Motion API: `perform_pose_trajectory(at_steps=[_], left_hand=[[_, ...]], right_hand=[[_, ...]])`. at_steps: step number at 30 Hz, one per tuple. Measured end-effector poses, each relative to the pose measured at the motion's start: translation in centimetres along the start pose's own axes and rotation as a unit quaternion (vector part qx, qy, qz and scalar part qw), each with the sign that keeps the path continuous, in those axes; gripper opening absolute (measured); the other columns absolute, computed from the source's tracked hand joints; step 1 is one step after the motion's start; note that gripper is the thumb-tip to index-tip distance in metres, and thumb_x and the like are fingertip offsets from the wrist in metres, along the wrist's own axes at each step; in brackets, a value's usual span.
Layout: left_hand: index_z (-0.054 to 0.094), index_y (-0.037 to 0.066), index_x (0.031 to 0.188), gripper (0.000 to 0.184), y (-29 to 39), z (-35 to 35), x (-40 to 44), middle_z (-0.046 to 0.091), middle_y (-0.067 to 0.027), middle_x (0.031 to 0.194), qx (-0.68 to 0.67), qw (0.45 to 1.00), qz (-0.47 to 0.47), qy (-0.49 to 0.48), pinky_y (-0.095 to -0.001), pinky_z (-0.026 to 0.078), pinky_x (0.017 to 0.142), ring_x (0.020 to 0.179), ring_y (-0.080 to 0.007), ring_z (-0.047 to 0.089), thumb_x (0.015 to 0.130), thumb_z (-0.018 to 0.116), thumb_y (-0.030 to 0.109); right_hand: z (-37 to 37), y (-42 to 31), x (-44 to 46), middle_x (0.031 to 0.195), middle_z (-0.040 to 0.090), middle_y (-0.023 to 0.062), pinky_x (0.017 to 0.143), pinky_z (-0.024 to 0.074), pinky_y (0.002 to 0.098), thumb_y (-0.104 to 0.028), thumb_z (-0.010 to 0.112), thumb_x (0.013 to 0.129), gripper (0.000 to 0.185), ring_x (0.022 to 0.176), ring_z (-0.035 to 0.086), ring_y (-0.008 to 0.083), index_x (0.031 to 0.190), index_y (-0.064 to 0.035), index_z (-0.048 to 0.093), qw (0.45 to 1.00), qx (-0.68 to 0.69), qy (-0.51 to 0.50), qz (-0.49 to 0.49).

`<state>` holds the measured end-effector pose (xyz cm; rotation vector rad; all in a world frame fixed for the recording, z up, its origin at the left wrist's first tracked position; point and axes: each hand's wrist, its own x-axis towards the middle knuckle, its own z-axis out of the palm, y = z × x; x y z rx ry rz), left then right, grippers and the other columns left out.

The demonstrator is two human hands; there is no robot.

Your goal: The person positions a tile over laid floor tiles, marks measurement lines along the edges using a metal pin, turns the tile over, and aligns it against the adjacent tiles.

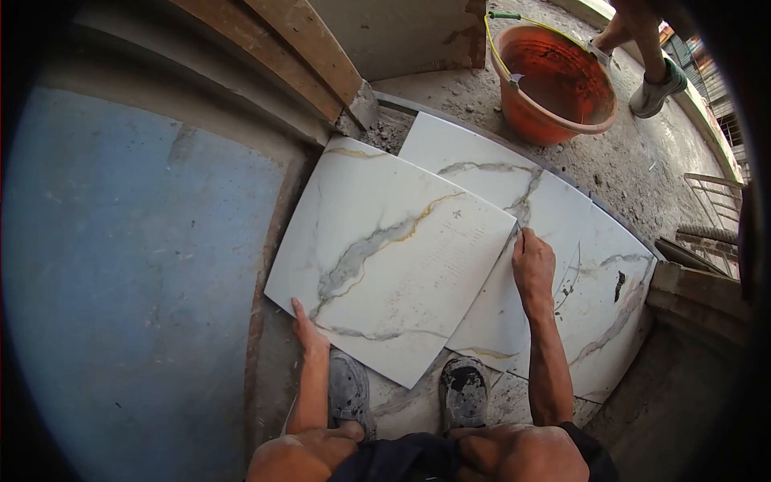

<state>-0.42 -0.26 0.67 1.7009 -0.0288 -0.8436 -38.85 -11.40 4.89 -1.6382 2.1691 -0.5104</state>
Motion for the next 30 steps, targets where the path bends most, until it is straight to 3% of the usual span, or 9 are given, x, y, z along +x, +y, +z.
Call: perform_pose_trajectory(at_steps=[5, 7, 10, 13, 15, 22, 24, 30], left_hand=[[0.041, -0.010, 0.123, 0.073, -0.3, -0.4, 0.5, 0.048, -0.0175, 0.122, 0.005, 1.000, -0.016, -0.021, -0.0383, 0.043, 0.090, 0.106, -0.0282, 0.051, 0.081, 0.060, 0.047], [0.040, -0.010, 0.124, 0.073, -0.8, -0.8, 1.1, 0.047, -0.0167, 0.124, -0.014, 0.999, 0.003, -0.034, -0.0380, 0.041, 0.092, 0.109, -0.0277, 0.049, 0.081, 0.060, 0.047], [0.040, -0.010, 0.124, 0.073, -0.8, -0.8, 1.1, 0.046, -0.0160, 0.125, 0.018, 1.000, 0.009, -0.011, -0.0374, 0.040, 0.094, 0.111, -0.0271, 0.048, 0.082, 0.059, 0.046], [0.040, -0.009, 0.125, 0.073, -1.0, -1.1, 1.4, 0.045, -0.0155, 0.127, 0.005, 0.998, 0.003, -0.055, -0.0367, 0.039, 0.094, 0.111, -0.0268, 0.047, 0.082, 0.058, 0.048], [0.040, -0.009, 0.125, 0.074, -0.2, -0.2, 0.3, 0.045, -0.0157, 0.127, 0.007, 0.999, -0.008, -0.043, -0.0366, 0.039, 0.094, 0.112, -0.0269, 0.047, 0.082, 0.058, 0.048], [0.040, -0.009, 0.125, 0.074, -0.4, -0.4, 0.5, 0.044, -0.0156, 0.128, 0.060, 0.998, 0.001, 0.022, -0.0367, 0.039, 0.095, 0.112, -0.0271, 0.047, 0.082, 0.058, 0.048], [0.040, -0.009, 0.124, 0.074, -0.7, -0.7, 0.9, 0.044, -0.0161, 0.127, 0.031, 0.999, 0.020, -0.031, -0.0373, 0.039, 0.095, 0.112, -0.0273, 0.047, 0.081, 0.059, 0.048], [0.040, -0.009, 0.124, 0.072, -0.5, -0.8, 0.8, 0.047, -0.0177, 0.123, -0.019, 1.000, 0.011, -0.018, -0.0390, 0.042, 0.091, 0.109, -0.0282, 0.049, 0.082, 0.059, 0.046]], right_hand=[[0.5, 0.2, -0.3, 0.072, 0.060, 0.0199, 0.059, 0.0463, 0.0441, -0.010, 0.046, 0.086, 0.016, 0.064, 0.058, 0.0374, 0.081, 0.0020, 0.055, 0.999, -0.004, 0.036, -0.031], [0.5, 0.0, -0.2, 0.077, 0.061, 0.0213, 0.063, 0.0463, 0.0440, -0.013, 0.048, 0.088, 0.019, 0.069, 0.059, 0.0375, 0.088, 0.0022, 0.059, 1.000, 0.001, 0.016, 0.003], [1.2, 0.4, -0.4, 0.068, 0.058, 0.0173, 0.056, 0.0470, 0.0436, -0.005, 0.047, 0.081, 0.009, 0.063, 0.059, 0.0354, 0.075, 0.0004, 0.051, 0.997, 0.000, 0.066, -0.045], [1.3, 0.7, -0.4, 0.068, 0.058, 0.0165, 0.057, 0.0487, 0.0424, -0.003, 0.048, 0.079, 0.006, 0.063, 0.059, 0.0331, 0.076, 0.0001, 0.052, 0.997, -0.019, 0.049, -0.054], [1.6, 1.0, -0.5, 0.068, 0.056, 0.0169, 0.058, 0.0460, 0.0428, -0.009, 0.051, 0.083, 0.010, 0.063, 0.057, 0.0348, 0.078, -0.0006, 0.051, 0.998, 0.004, 0.055, -0.040], [0.8, 0.9, -0.1, 0.069, 0.057, 0.0150, 0.059, 0.0477, 0.0412, -0.008, 0.053, 0.081, 0.008, 0.066, 0.058, 0.0321, 0.079, -0.0006, 0.054, 0.996, -0.027, 0.048, -0.064], [0.6, 1.1, 0.0, 0.070, 0.058, 0.0145, 0.060, 0.0490, 0.0404, -0.007, 0.053, 0.080, 0.007, 0.067, 0.059, 0.0311, 0.079, -0.0004, 0.055, 0.995, -0.039, 0.044, -0.075], [0.4, 0.5, 0.0, 0.068, 0.057, 0.0124, 0.059, 0.0476, 0.0400, -0.006, 0.054, 0.079, 0.007, 0.066, 0.058, 0.0291, 0.082, -0.0003, 0.057, 0.993, -0.066, 0.036, -0.087]])
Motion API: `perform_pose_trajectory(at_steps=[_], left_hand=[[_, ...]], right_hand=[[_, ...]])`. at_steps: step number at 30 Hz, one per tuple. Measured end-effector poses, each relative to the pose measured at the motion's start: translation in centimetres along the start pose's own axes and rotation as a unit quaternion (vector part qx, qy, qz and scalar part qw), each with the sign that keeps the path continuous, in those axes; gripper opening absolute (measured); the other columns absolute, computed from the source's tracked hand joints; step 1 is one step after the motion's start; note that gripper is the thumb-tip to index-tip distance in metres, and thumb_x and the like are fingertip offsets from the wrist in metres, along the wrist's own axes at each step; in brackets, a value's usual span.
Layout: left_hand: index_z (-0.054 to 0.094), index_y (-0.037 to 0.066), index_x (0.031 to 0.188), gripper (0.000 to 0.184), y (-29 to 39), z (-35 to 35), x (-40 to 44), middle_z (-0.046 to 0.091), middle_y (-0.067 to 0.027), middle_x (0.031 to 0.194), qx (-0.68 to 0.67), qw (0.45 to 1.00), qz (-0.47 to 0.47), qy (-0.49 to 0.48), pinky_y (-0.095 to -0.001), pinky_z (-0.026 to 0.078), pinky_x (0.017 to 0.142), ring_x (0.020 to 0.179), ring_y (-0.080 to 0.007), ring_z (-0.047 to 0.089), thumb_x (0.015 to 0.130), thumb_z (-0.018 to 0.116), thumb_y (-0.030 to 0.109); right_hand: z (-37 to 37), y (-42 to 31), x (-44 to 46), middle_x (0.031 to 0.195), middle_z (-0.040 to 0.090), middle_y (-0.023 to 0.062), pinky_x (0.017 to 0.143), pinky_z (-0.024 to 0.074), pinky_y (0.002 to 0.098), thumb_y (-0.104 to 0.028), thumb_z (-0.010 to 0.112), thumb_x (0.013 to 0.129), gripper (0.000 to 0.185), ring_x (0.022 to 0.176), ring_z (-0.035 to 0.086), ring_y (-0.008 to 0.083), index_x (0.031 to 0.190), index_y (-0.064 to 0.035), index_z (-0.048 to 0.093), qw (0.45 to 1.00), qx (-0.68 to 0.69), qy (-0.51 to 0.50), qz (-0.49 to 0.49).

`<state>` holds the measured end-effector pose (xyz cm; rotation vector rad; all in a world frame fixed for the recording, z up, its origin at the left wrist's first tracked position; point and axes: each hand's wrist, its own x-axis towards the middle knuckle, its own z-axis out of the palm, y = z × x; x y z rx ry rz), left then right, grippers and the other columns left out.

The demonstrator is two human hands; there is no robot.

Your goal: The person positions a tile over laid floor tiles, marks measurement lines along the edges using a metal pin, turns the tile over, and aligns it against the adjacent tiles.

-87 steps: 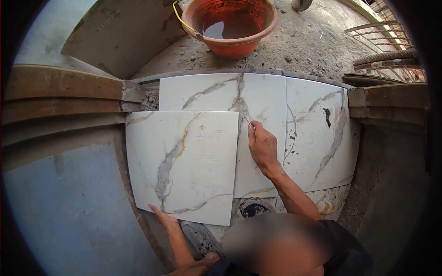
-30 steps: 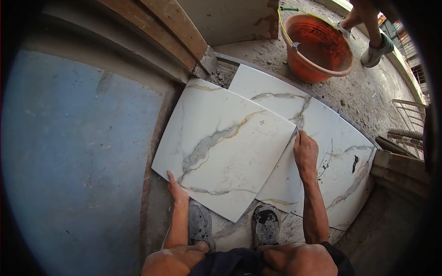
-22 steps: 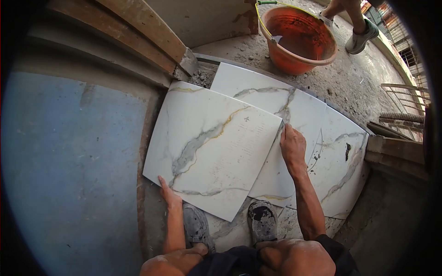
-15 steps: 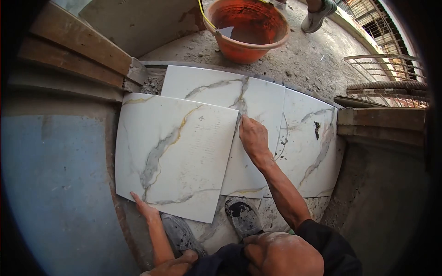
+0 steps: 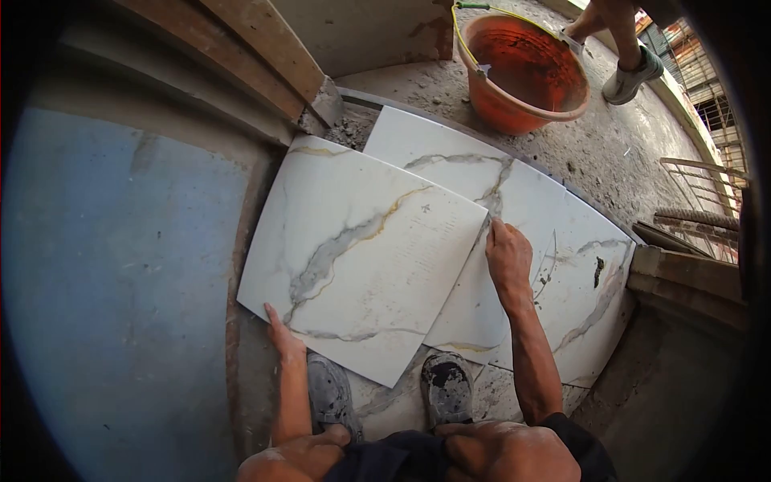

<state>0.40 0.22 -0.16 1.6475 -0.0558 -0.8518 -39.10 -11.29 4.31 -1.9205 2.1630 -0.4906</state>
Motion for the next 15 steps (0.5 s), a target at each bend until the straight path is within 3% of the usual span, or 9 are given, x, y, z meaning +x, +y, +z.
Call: perform_pose_trajectory(at_steps=[12, 15], left_hand=[[0.043, -0.009, 0.120, 0.070, 0.01, 0.45, -0.23, 0.050, -0.0173, 0.119, -0.002, 1.000, -0.007, 0.003, -0.0392, 0.045, 0.088, 0.104, -0.0286, 0.053, 0.081, 0.061, 0.045], [0.042, -0.009, 0.121, 0.070, 0.00, 0.34, -0.15, 0.050, -0.0174, 0.120, -0.006, 1.000, -0.017, 0.002, -0.0394, 0.045, 0.088, 0.104, -0.0286, 0.053, 0.081, 0.061, 0.045]], right_hand=[[0.12, 0.15, 0.11, 0.068, 0.059, 0.0111, 0.063, 0.0389, 0.0384, -0.008, 0.053, 0.081, 0.006, 0.064, 0.058, 0.0283, 0.081, -0.0035, 0.058, 1.000, -0.006, -0.007, 0.006], [-0.28, 0.02, 0.20, 0.072, 0.060, 0.0168, 0.062, 0.0445, 0.0414, -0.006, 0.054, 0.080, 0.013, 0.064, 0.057, 0.0340, 0.090, -0.0009, 0.060, 1.000, -0.004, -0.017, 0.005]])
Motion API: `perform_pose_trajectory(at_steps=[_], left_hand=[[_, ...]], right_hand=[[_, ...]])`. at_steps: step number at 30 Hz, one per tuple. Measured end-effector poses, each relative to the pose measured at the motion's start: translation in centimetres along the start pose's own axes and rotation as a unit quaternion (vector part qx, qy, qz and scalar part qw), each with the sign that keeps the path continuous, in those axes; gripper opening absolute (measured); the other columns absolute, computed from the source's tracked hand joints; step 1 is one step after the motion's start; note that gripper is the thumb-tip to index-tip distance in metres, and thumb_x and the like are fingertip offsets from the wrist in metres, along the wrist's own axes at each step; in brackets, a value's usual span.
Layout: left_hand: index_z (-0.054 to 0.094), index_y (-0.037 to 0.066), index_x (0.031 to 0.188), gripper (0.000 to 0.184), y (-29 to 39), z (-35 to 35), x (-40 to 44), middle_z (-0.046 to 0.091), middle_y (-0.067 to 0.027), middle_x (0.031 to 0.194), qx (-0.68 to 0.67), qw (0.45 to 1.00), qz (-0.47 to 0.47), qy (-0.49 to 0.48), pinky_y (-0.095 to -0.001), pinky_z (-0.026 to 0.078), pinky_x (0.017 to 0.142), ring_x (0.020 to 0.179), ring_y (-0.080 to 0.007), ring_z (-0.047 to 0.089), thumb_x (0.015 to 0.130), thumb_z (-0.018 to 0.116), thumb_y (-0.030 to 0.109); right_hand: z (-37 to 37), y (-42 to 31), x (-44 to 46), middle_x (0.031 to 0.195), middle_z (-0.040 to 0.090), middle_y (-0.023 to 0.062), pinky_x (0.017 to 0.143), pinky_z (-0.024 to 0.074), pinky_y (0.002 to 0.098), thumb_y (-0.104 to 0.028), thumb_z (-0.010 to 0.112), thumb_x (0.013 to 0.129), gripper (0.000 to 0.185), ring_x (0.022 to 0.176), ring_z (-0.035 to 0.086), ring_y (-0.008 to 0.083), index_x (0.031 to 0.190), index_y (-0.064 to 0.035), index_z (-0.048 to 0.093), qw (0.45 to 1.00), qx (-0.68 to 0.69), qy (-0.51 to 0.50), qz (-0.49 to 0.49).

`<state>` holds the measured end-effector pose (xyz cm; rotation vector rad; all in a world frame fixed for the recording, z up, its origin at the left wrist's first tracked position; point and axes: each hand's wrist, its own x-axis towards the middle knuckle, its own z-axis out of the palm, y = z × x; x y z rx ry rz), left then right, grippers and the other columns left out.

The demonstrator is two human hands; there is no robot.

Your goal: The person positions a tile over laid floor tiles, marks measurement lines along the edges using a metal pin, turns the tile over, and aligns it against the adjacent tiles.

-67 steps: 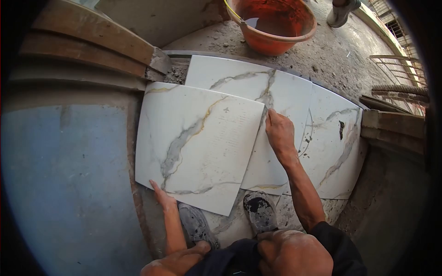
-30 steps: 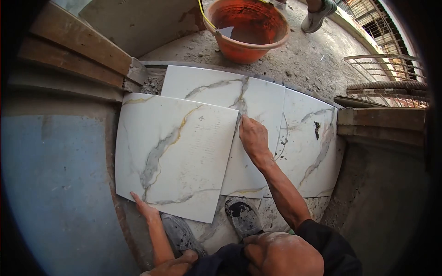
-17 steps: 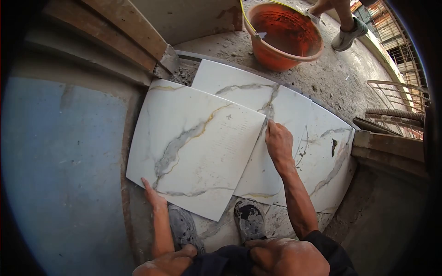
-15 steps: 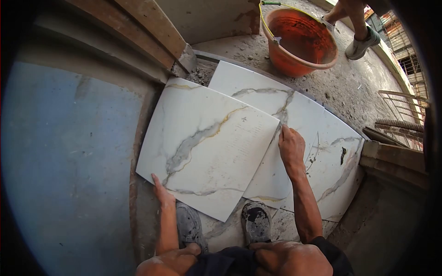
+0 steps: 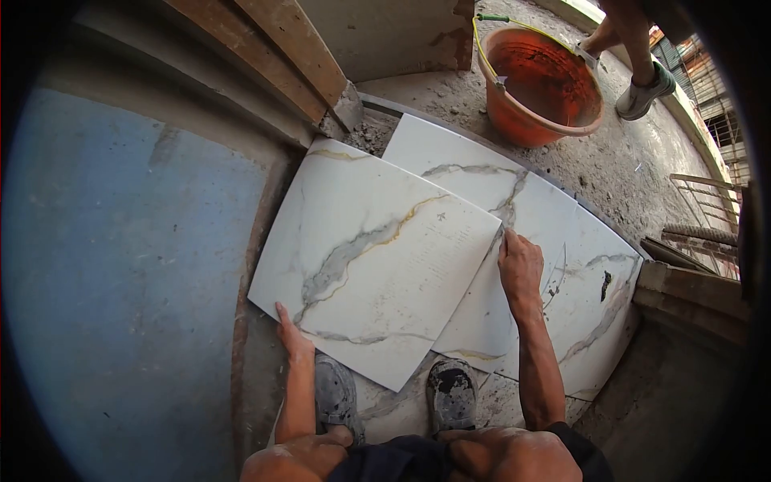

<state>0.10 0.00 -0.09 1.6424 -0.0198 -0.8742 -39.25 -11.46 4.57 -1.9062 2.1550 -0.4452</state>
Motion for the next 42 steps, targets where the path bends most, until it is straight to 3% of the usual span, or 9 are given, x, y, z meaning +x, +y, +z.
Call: perform_pose_trajectory(at_steps=[7, 9, 12, 20, 22, 24, 32, 36, 42], left_hand=[[0.042, -0.009, 0.122, 0.069, -0.1, -0.1, 0.1, 0.049, -0.0173, 0.121, -0.006, 1.000, -0.005, -0.003, -0.0392, 0.044, 0.089, 0.106, -0.0286, 0.051, 0.081, 0.061, 0.044], [0.042, -0.009, 0.122, 0.069, 0.1, -0.2, 0.1, 0.049, -0.0171, 0.121, 0.002, 1.000, -0.013, 0.002, -0.0388, 0.043, 0.090, 0.107, -0.0283, 0.051, 0.082, 0.061, 0.044], [0.042, -0.009, 0.123, 0.069, -0.6, -1.0, 1.1, 0.046, -0.0156, 0.125, 0.022, 1.000, 0.002, -0.011, -0.0367, 0.041, 0.092, 0.109, -0.0268, 0.049, 0.084, 0.057, 0.045], [0.040, -0.009, 0.126, 0.070, -0.2, -0.5, 0.4, 0.045, -0.0153, 0.127, 0.022, 0.999, 0.006, -0.041, -0.0357, 0.039, 0.095, 0.113, -0.0261, 0.047, 0.084, 0.056, 0.046], [0.040, -0.009, 0.125, 0.070, -0.6, -0.3, 0.6, 0.045, -0.0153, 0.127, 0.051, 0.998, 0.031, -0.002, -0.0359, 0.039, 0.095, 0.113, -0.0261, 0.047, 0.084, 0.056, 0.046], [0.040, -0.009, 0.125, 0.070, -0.2, -0.8, 0.8, 0.045, -0.0153, 0.127, 0.083, 0.995, 0.042, 0.030, -0.0360, 0.039, 0.095, 0.113, -0.0262, 0.047, 0.084, 0.056, 0.046], [0.040, -0.009, 0.124, 0.070, 0.1, 0.0, -0.2, 0.047, -0.0163, 0.124, 0.017, 0.999, -0.009, -0.043, -0.0372, 0.041, 0.092, 0.109, -0.0270, 0.049, 0.084, 0.056, 0.046], [0.041, -0.009, 0.122, 0.070, -0.5, -0.6, 0.7, 0.048, -0.0159, 0.121, 0.038, 0.999, 0.016, 0.018, -0.0373, 0.043, 0.090, 0.106, -0.0275, 0.051, 0.083, 0.059, 0.046], [0.042, -0.007, 0.122, 0.069, 0.1, 0.3, -0.2, 0.049, -0.0152, 0.121, 0.017, 1.000, -0.010, 0.012, -0.0372, 0.043, 0.089, 0.106, -0.0266, 0.051, 0.082, 0.060, 0.045]], right_hand=[[-0.1, 0.0, 0.1, 0.072, 0.060, 0.0148, 0.063, 0.0422, 0.0400, -0.007, 0.055, 0.080, 0.013, 0.063, 0.057, 0.0324, 0.090, -0.0014, 0.060, 1.000, -0.010, 0.000, -0.001], [0.1, 0.0, 0.0, 0.066, 0.059, 0.0104, 0.063, 0.0389, 0.0393, -0.008, 0.053, 0.080, 0.007, 0.064, 0.059, 0.0275, 0.076, -0.0039, 0.056, 1.000, -0.012, 0.011, -0.004], [0.6, 0.4, -0.1, 0.065, 0.059, 0.0100, 0.063, 0.0398, 0.0392, -0.007, 0.053, 0.078, 0.005, 0.063, 0.059, 0.0269, 0.075, -0.0045, 0.056, 0.999, -0.003, 0.038, -0.015], [0.4, 0.6, 0.0, 0.067, 0.059, 0.0115, 0.063, 0.0393, 0.0387, -0.010, 0.054, 0.081, 0.008, 0.065, 0.058, 0.0281, 0.083, -0.0033, 0.059, 1.000, -0.001, 0.002, -0.008], [0.5, 0.5, 0.0, 0.067, 0.059, 0.0114, 0.063, 0.0394, 0.0384, -0.009, 0.054, 0.081, 0.008, 0.065, 0.058, 0.0274, 0.083, -0.0035, 0.059, 1.000, -0.015, 0.011, 0.003], [0.8, 0.2, 0.1, 0.067, 0.059, 0.0117, 0.063, 0.0393, 0.0380, -0.009, 0.054, 0.081, 0.007, 0.065, 0.058, 0.0271, 0.082, -0.0037, 0.059, 1.000, -0.006, 0.011, 0.004], [0.1, 0.7, 0.4, 0.065, 0.059, 0.0115, 0.065, 0.0415, 0.0391, 0.000, 0.049, 0.072, 0.007, 0.065, 0.059, 0.0276, 0.073, -0.0025, 0.056, 0.999, -0.024, -0.020, -0.028], [0.2, 0.5, 0.6, 0.066, 0.060, 0.0127, 0.066, 0.0415, 0.0391, 0.001, 0.049, 0.072, 0.008, 0.065, 0.059, 0.0289, 0.073, -0.0023, 0.056, 0.998, -0.040, -0.029, -0.040], [0.0, 0.4, 0.6, 0.065, 0.059, 0.0137, 0.065, 0.0412, 0.0392, 0.002, 0.047, 0.073, 0.008, 0.064, 0.059, 0.0296, 0.072, -0.0019, 0.055, 0.997, -0.039, -0.025, -0.055]])
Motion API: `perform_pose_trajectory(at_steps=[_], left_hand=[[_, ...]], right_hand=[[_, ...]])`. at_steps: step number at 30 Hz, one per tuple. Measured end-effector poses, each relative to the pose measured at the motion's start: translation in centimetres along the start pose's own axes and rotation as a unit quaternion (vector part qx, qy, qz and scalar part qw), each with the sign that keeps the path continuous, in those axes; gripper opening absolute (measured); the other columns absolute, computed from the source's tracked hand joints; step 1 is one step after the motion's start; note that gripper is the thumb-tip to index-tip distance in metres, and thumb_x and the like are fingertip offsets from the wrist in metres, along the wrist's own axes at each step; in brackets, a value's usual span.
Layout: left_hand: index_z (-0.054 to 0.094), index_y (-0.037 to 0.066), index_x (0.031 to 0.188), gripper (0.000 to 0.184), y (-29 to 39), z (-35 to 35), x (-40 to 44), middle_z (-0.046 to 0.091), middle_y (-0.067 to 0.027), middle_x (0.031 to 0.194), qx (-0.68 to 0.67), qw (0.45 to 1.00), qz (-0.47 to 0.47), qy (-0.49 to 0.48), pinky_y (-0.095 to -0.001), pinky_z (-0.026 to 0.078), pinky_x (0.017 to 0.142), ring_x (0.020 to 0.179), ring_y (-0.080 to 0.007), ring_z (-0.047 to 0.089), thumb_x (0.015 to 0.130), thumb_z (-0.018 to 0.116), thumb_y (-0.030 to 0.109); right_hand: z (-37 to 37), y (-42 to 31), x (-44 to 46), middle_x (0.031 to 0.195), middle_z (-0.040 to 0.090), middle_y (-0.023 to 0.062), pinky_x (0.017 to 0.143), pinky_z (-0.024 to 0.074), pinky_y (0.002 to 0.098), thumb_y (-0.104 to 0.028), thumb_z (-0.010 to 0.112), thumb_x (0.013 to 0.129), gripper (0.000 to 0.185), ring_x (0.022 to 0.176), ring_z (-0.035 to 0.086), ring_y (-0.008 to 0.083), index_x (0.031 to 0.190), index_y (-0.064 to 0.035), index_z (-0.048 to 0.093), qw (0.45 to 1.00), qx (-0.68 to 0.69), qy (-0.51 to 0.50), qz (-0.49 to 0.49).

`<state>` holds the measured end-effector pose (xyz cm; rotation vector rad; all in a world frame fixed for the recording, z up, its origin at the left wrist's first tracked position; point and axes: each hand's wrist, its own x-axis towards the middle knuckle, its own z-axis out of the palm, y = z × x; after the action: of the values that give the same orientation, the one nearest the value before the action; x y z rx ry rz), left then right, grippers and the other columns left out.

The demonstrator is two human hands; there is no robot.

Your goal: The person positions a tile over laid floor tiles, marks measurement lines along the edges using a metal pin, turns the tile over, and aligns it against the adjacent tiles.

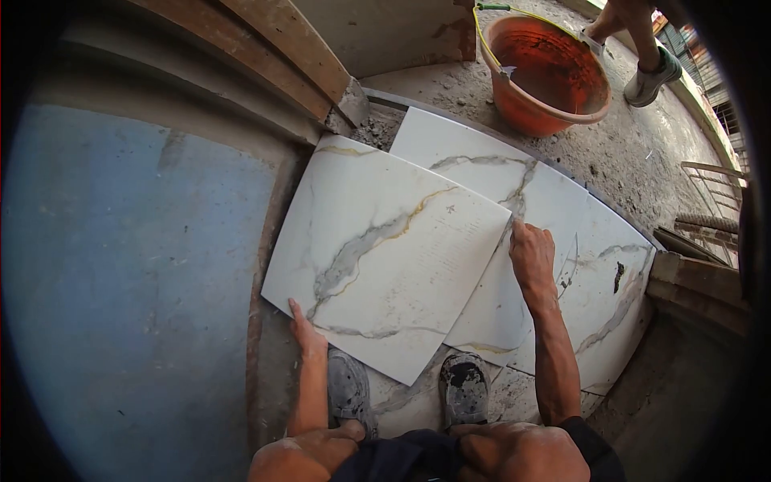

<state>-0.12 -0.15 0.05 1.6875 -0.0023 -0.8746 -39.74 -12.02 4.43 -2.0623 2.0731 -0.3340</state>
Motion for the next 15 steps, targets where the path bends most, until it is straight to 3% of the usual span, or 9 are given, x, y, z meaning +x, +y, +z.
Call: perform_pose_trajectory(at_steps=[8, 11, 15], left_hand=[[0.039, -0.009, 0.125, 0.072, -0.3, -0.7, 0.5, 0.047, -0.0154, 0.124, 0.030, 0.999, 0.025, -0.022, -0.0370, 0.042, 0.091, 0.109, -0.0274, 0.050, 0.083, 0.057, 0.047], [0.039, -0.010, 0.125, 0.072, -0.2, -0.2, 0.2, 0.045, -0.0148, 0.126, 0.009, 0.997, -0.010, -0.069, -0.0363, 0.040, 0.094, 0.112, -0.0266, 0.047, 0.084, 0.056, 0.047], [0.039, -0.009, 0.126, 0.071, -0.5, -0.8, 1.1, 0.044, -0.0146, 0.129, 0.025, 0.999, 0.020, -0.029, -0.0355, 0.037, 0.097, 0.114, -0.0259, 0.045, 0.084, 0.056, 0.046]], right_hand=[[-0.1, 0.0, -0.1, 0.065, 0.060, 0.0127, 0.065, 0.0412, 0.0389, 0.001, 0.048, 0.072, 0.007, 0.064, 0.059, 0.0287, 0.071, -0.0025, 0.054, 1.000, 0.019, 0.009, 0.001], [0.1, 0.4, -0.1, 0.066, 0.060, 0.0126, 0.065, 0.0413, 0.0390, 0.002, 0.048, 0.072, 0.007, 0.064, 0.060, 0.0286, 0.071, -0.0024, 0.054, 1.000, -0.002, 0.006, 0.014], [0.1, 0.5, 0.1, 0.063, 0.056, 0.0138, 0.060, 0.0390, 0.0393, -0.002, 0.051, 0.075, 0.005, 0.059, 0.055, 0.0319, 0.071, -0.0022, 0.051, 0.999, 0.039, 0.013, 0.004]])
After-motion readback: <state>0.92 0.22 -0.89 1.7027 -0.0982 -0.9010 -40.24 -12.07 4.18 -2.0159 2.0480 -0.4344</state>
